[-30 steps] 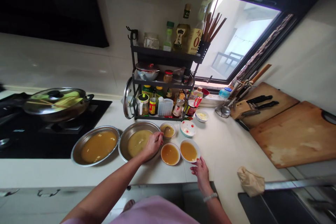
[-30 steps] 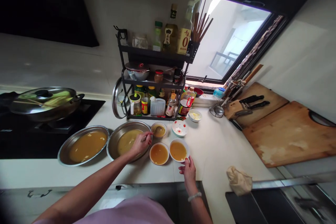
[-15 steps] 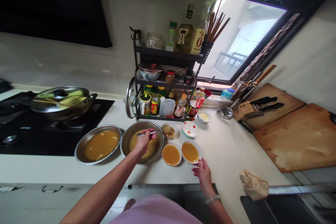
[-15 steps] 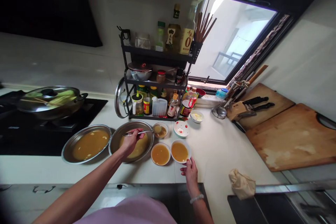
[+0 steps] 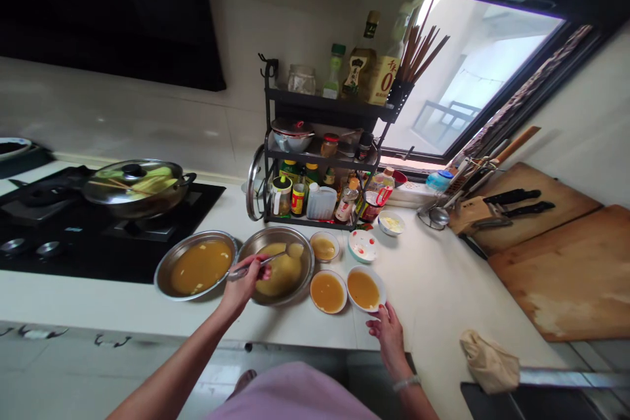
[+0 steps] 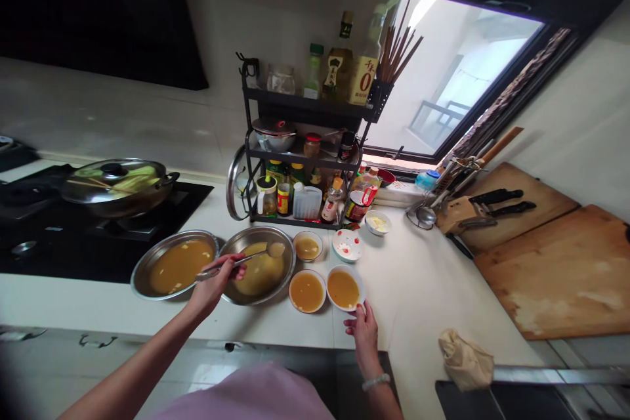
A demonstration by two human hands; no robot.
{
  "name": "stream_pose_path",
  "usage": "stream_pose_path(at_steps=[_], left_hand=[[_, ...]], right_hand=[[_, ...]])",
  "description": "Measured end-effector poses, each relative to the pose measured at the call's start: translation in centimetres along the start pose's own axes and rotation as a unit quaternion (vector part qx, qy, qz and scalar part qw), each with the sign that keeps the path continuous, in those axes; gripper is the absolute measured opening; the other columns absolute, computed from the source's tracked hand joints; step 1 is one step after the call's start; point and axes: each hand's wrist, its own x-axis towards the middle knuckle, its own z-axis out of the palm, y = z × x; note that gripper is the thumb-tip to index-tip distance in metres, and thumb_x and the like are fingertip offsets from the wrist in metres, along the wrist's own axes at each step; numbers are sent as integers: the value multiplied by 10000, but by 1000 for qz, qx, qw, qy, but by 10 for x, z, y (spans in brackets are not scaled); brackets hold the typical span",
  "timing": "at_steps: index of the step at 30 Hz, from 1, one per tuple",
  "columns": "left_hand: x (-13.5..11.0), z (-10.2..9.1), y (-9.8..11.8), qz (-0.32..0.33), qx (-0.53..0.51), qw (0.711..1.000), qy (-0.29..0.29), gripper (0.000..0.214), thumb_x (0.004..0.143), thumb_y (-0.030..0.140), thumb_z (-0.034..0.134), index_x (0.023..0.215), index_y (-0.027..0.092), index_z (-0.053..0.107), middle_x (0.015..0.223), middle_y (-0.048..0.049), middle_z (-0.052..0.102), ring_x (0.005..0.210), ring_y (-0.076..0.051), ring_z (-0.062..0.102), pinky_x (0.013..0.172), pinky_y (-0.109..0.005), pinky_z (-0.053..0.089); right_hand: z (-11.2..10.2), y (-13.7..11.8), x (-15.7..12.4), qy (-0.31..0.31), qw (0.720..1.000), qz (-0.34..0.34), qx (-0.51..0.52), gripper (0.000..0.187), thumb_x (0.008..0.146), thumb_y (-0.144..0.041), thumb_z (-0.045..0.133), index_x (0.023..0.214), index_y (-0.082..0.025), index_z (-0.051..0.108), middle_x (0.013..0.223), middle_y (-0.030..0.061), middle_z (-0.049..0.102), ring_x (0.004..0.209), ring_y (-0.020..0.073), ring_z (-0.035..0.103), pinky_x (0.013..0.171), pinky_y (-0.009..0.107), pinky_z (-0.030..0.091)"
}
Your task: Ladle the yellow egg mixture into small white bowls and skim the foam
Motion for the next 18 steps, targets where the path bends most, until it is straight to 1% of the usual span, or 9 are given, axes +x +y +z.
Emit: stream_pose_path(at_steps=[2,3,6,8,9,11,14,16,18], left_hand=[[-7,-11,-6,43,88,995,-28,365,846,435,508,943,118,659,686,-61,683,580,-170,647,587,-293,544],[-10,-16,-9,78,140,986,-49,355,862,421,488,959,126,661,691,-55,676,573,-162,642,579,-284,540],[-18,-26,-14,210,272,933,-106,294,880,349,477,993,162,673,746,-51,663,630,-151,644,624,-268,540],[-20,-26,-14,272,307,905,-119,272,885,312,474,1010,177,673,786,-57,658,683,-149,646,660,-266,543],[-20,-23,-13,282,304,902,-116,272,892,304,465,1020,178,668,794,-57,655,682,-145,644,655,-261,544],[-16,-13,-12,267,268,921,-96,286,911,304,439,1043,168,652,785,-50,649,638,-130,637,618,-246,542],[-5,12,-11,204,182,960,-57,314,927,329,414,1047,154,646,751,-41,658,591,-125,637,604,-248,543],[5,32,-12,175,142,971,-73,341,926,346,405,1046,148,655,749,-50,674,610,-143,653,605,-259,540],[14,52,-14,173,149,968,-107,344,917,348,411,1035,147,664,749,-54,677,591,-147,645,591,-263,525]], right_hand=[[0,0,0,0,1000,0,0,783,649,-571,684,1276,-153,469,710,-9,666,489,137,600,414,217,428],[1,0,0,1,1000,0,0,782,650,-569,682,1276,-153,467,709,-9,666,494,140,604,414,218,427],[1,0,1,3,1000,1,-3,786,649,-563,678,1278,-146,459,704,-6,666,501,145,607,416,219,428],[2,-1,0,3,1000,0,-3,789,649,-561,677,1280,-142,457,706,-4,666,500,143,603,420,219,430],[2,-2,-1,3,1000,0,-2,790,649,-563,677,1280,-142,458,706,-5,664,503,144,604,422,219,431],[2,-3,-2,0,1000,0,-1,794,643,-572,680,1278,-146,464,706,-5,661,518,150,614,423,218,430],[2,-4,-3,3,1000,2,-4,823,628,-584,687,1281,-136,465,706,2,662,524,155,620,420,217,427],[2,-3,-3,4,1000,2,-4,836,627,-587,686,1288,-128,458,708,6,666,515,153,618,418,217,426],[2,-3,-2,1,1000,0,-2,822,636,-579,680,1289,-132,458,710,4,669,506,148,615,416,217,426]])
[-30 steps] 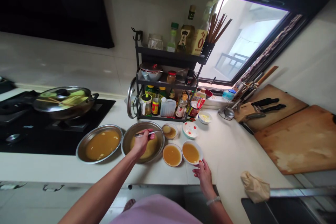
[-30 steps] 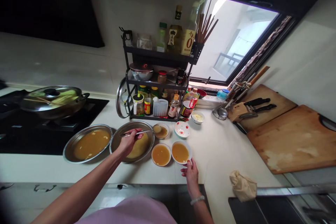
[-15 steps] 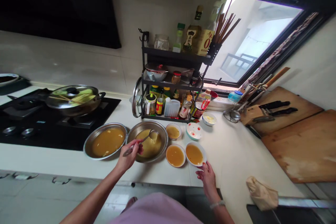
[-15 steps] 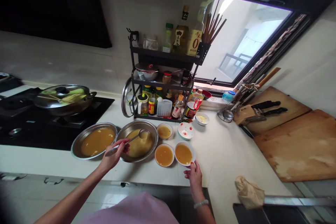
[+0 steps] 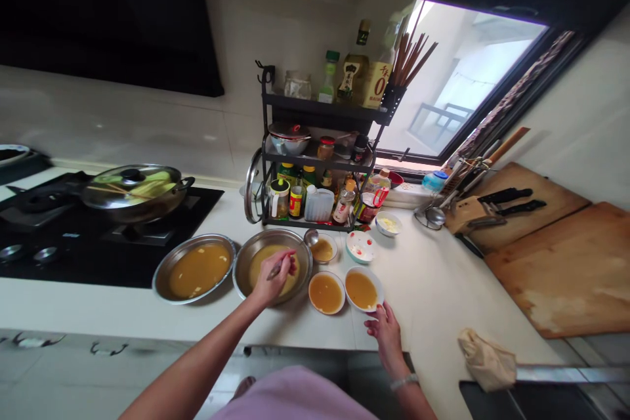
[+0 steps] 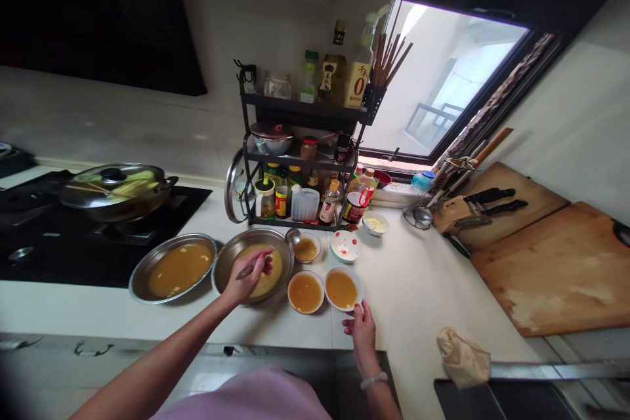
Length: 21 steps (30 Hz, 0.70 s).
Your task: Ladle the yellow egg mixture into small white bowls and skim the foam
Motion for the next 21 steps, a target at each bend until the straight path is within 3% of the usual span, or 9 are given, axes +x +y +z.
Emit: stream_pose_path(at_steps=[6,10,14,21], left_hand=[[22,42,-10,60,82,992,-68,255,851,260,466,902,164,697,655,-39,645,574,-146,591,621,-269,476],[26,56,-19,-43,-13,998,-52,264,837,324,489,897,146,674,600,-20,630,518,-147,591,555,-266,470],[31,54,-21,-167,-168,971,44,245,803,349,541,854,130,638,582,-29,642,516,-158,611,562,-286,506],[36,34,-14,-205,-220,948,99,175,800,290,513,812,158,628,611,-45,663,548,-171,643,649,-328,548]], right_hand=[[2,2,1,10,1000,-2,6,795,649,-558,672,1287,-137,453,688,-3,671,470,139,598,399,217,421],[2,2,0,12,1000,-6,5,770,666,-553,668,1286,-143,470,701,-4,669,473,137,606,400,216,426],[2,2,0,12,1000,-8,6,792,676,-556,666,1305,-121,460,716,10,672,481,138,609,400,212,423],[1,4,3,13,1000,-7,5,817,672,-551,659,1319,-104,437,705,8,672,473,136,604,393,209,419]])
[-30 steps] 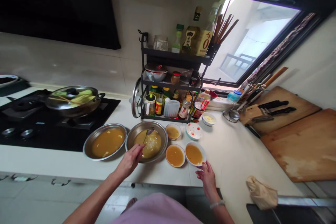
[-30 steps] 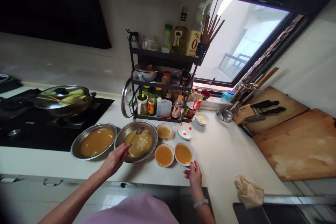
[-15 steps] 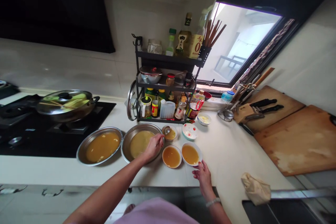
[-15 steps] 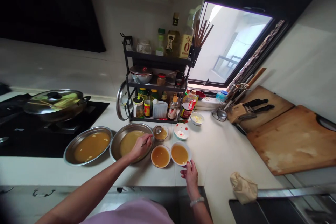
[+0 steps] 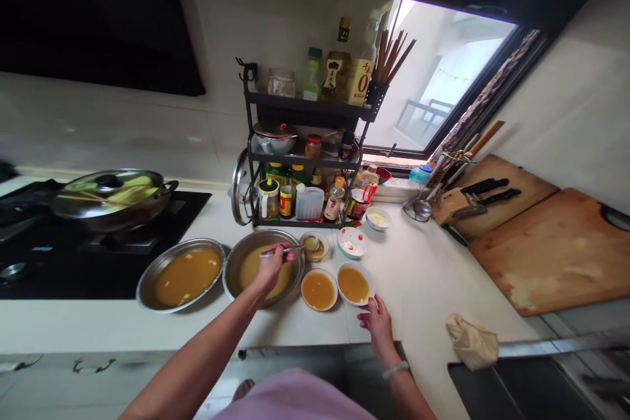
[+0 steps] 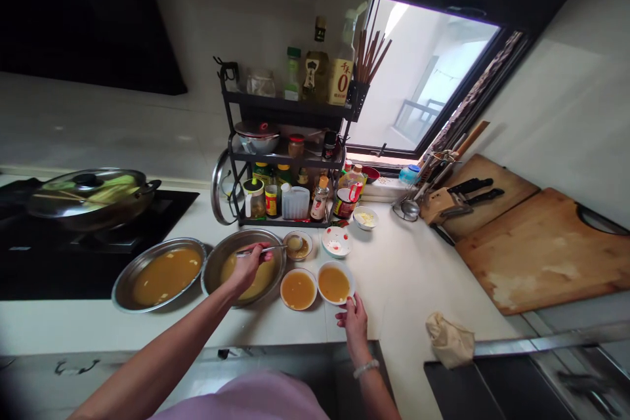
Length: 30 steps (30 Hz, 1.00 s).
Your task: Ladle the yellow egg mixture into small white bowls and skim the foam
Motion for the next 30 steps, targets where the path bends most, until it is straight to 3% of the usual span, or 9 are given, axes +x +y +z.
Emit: stream_pose_path(at_steps=[5,10,18,21,27,30], left_hand=[[-9,-11,17,-7,-27,999,23,168,788,293,527,806,164,633,611,-46,668,570,-183,657,675,-341,554],[-25,-35,37,-5,-39,999,24,220,758,331,568,823,140,656,593,-41,665,565,-172,643,665,-322,547],[-57,-88,36,57,94,994,11,375,765,465,595,901,124,668,664,-57,682,580,-181,639,603,-306,534],[-65,-105,29,112,215,970,-29,343,823,450,540,944,154,666,683,-48,670,573,-174,639,593,-288,528],[-71,-122,18,285,385,873,-94,274,867,331,486,1028,207,669,822,-70,664,709,-172,642,682,-280,530],[-70,-111,18,293,371,876,-89,283,885,316,463,1055,201,657,837,-69,653,707,-160,641,687,-272,535]], right_hand=[[-1,-1,-1,-9,1000,-1,1,783,653,-559,680,1283,-142,474,699,-7,666,480,139,610,404,212,424],[-1,-4,-3,-13,1000,1,3,773,657,-555,681,1282,-148,477,709,4,680,492,144,614,413,216,431],[-1,-5,-3,-9,1000,5,-3,788,643,-566,688,1279,-149,480,696,-5,668,508,151,619,423,220,436],[-2,-4,-3,-12,1000,3,-6,770,652,-551,685,1273,-146,481,710,1,672,522,152,626,429,219,441],[-2,-4,-3,-15,1000,-1,-8,730,659,-551,676,1247,-156,500,709,-6,668,516,149,627,426,220,444],[-1,-5,-3,-12,1000,1,-5,756,649,-563,681,1258,-157,492,707,-5,668,515,150,626,421,218,438]])
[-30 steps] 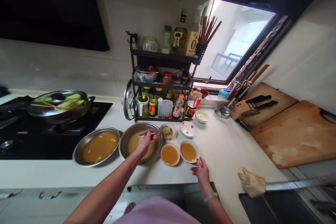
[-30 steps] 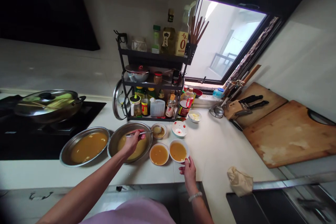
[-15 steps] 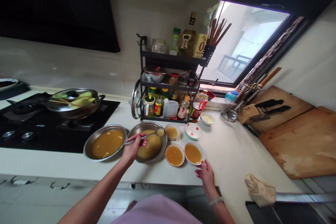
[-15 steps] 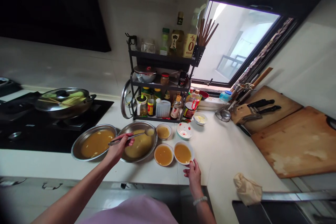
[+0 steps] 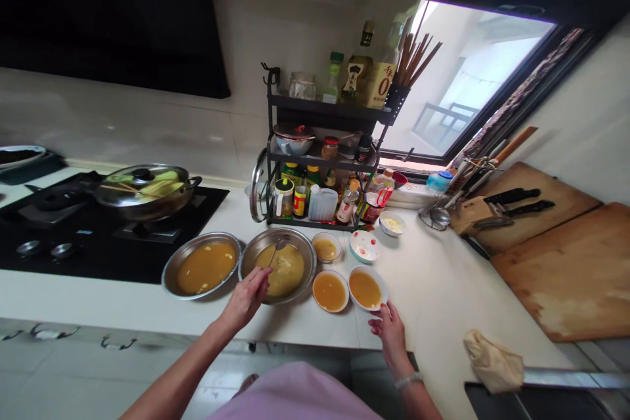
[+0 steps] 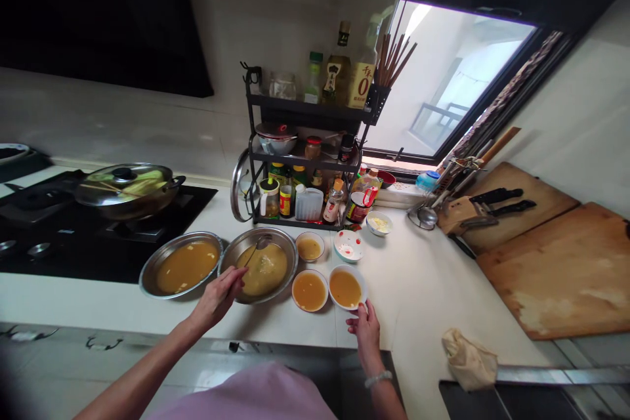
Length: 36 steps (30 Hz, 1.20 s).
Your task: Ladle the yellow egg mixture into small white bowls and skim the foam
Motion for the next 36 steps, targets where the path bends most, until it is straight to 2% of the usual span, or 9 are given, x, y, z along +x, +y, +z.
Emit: stream_pose_path(at_steps=[4,7,11,15,17,20,23,29,36], left_hand=[[20,24,18,-52,-98,993,36,307,910,340,423,1050,190,650,811,-57,639,617,-139,631,613,-256,534],[40,49,28,-50,-137,989,6,327,910,349,415,1037,176,662,802,-61,642,605,-143,630,608,-264,525],[62,77,30,-5,-88,995,-49,300,887,293,431,1003,167,678,764,-65,646,628,-155,607,652,-279,499],[76,98,26,28,-55,996,-63,267,849,239,447,919,157,692,750,-72,656,667,-174,594,682,-303,471],[80,107,22,-16,-93,994,-62,261,845,257,454,886,151,689,672,-52,641,599,-167,585,629,-294,461],[85,116,17,-157,-224,961,-31,235,818,296,510,862,138,679,555,-14,607,490,-155,571,543,-273,450],[89,117,14,-242,-312,918,16,200,798,287,534,837,131,652,560,-17,625,487,-153,589,536,-268,471],[91,104,16,-300,-372,875,76,154,819,209,487,805,144,625,582,-28,643,514,-148,616,598,-279,516],[90,83,21,-340,-423,833,113,147,806,165,508,771,149,650,604,-45,668,531,-152,637,646,-289,536]], right_hand=[[1,0,0,2,1000,6,5,800,638,-566,687,1283,-146,470,686,-10,665,492,143,608,418,220,439],[1,0,0,4,1000,3,7,793,644,-557,687,1286,-147,468,687,-9,671,495,142,609,420,219,440],[1,1,1,6,1000,1,11,805,645,-556,688,1299,-145,461,699,0,680,487,143,608,411,218,432],[2,2,2,9,1000,1,19,857,641,-552,687,1333,-120,426,696,8,680,470,140,597,394,214,415],[2,3,2,14,1000,2,18,851,647,-549,680,1335,-119,424,695,9,681,467,141,596,390,215,412],[2,3,2,15,1000,-1,11,819,663,-553,664,1317,-113,442,705,17,685,477,144,602,397,216,421],[2,4,2,17,1000,-2,7,819,665,-560,663,1311,-105,449,699,16,679,486,146,606,399,214,424],[0,6,4,1,1000,-7,10,795,673,-555,670,1309,-127,457,702,13,682,487,148,611,399,213,425],[0,7,5,5,1000,1,20,787,670,-538,678,1315,-148,453,701,1,678,476,142,609,399,215,426]])
